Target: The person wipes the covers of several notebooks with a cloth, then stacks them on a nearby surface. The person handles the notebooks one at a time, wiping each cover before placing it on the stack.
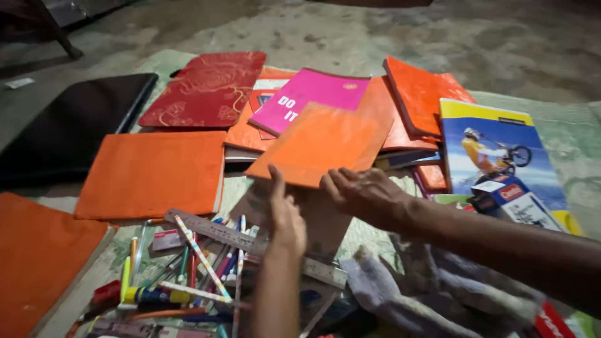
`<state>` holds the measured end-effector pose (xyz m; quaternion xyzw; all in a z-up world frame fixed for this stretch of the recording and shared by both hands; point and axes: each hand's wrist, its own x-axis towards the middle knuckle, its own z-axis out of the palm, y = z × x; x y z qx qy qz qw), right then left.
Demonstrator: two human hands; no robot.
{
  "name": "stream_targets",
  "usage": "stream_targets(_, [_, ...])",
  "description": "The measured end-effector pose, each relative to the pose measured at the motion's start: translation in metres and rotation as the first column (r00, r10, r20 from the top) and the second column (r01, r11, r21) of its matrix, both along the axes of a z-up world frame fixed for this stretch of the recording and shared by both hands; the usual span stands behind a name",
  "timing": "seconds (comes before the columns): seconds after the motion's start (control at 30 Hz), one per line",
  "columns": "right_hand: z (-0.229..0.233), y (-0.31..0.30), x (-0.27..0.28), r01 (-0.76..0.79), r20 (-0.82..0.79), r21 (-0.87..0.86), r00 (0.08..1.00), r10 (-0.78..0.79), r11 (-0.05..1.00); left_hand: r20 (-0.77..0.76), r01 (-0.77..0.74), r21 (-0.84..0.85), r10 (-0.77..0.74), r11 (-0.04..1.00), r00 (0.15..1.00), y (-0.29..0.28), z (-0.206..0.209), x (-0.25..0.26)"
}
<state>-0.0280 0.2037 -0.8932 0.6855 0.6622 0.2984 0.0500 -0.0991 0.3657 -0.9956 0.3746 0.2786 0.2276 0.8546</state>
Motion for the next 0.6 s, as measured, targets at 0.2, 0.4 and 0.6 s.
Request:
stream_targets(0.2, [0.026,-0.033,-0.066,-0.068,-0.12,-0.196,0.992,0.045,0.978,-0.04,0.021,-0.071,-0.024,0.997,0.999,-0.037,-0.038,-0.013])
stream_targets(0.4, [0.038,-0.085,-0.087,0.11,-0.228,-0.158,0.963,-0.144,0.981,0.068,-0.068,-0.106,0.076,0.992,0.995,-0.039,-0.002,-0.031])
stream_targets(0.6, [-0.03,-0.153,-0.051,0.309,-0.214,-0.329,0.896,-0.389,0.892,0.199,-0.083,-0.333,0.156,0.939,0.968,-0.044,0.055,-0.066])
